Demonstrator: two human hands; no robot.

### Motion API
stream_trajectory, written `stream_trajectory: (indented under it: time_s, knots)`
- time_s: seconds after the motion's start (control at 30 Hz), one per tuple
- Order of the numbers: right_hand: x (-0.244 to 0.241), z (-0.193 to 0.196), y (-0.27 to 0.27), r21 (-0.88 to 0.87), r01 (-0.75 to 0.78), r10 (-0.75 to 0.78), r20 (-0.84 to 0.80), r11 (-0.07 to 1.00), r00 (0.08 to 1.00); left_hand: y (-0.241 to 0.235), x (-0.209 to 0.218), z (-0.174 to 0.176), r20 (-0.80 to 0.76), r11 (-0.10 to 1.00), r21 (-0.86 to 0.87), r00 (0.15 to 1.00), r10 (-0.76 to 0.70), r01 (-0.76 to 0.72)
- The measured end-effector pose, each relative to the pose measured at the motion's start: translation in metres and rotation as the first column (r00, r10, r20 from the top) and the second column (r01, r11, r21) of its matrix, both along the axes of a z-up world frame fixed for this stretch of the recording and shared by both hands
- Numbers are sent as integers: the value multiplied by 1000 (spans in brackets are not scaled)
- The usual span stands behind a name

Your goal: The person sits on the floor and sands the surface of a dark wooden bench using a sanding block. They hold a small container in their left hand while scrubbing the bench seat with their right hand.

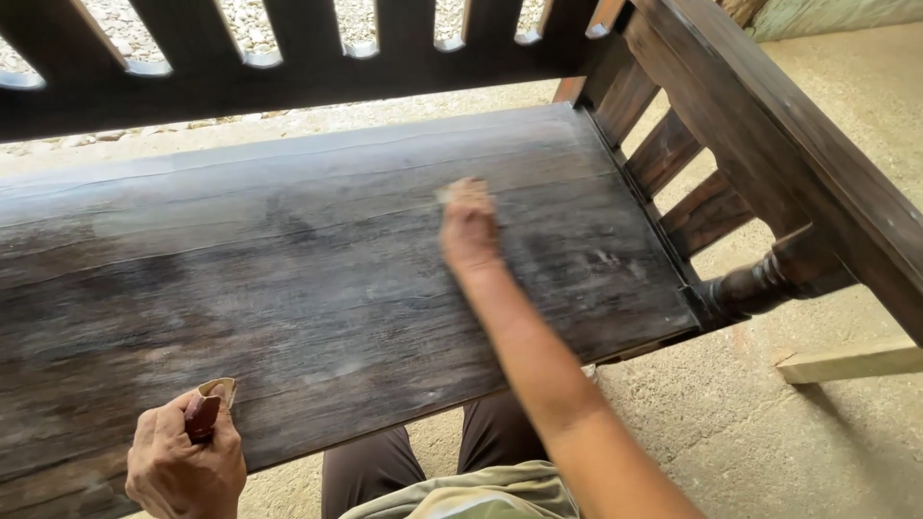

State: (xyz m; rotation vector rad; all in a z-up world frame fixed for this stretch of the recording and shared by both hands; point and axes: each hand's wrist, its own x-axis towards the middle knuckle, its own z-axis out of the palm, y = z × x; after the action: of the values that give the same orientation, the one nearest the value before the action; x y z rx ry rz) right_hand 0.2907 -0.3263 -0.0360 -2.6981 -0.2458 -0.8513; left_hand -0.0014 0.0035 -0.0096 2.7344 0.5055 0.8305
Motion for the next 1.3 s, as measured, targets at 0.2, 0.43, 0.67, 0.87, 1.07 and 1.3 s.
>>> stream_trajectory:
  time_s: [0.2,0.43,0.67,0.87,1.07,1.3]
  knots:
    - [-33,1,48,-49,-252,257,201,966,945,5,-4,-10,-36,998,69,999,11,-9]
    - [12,-1,-137,-24,32,-34,-69,999,997,4,-2,-8,-41,996,88,999,24,-20]
    - [42,-53,-138,-249,213,-191,110,945,975,-2,-1,-1,21,1000,-16,1000,8,-8]
    - [23,-9,-175,-109,146,-157,-105,983,982,-3,-2,2,6,998,54,1000,20,-20]
    - [18,-26,-146,-165,141,-139,21,976,990,-3,-4,1,-43,1000,-7,999,30,-30]
    - [42,-7,-227,-172,295,-322,-158,940,933,-5,0,-5,-10,997,32,998,68,-68]
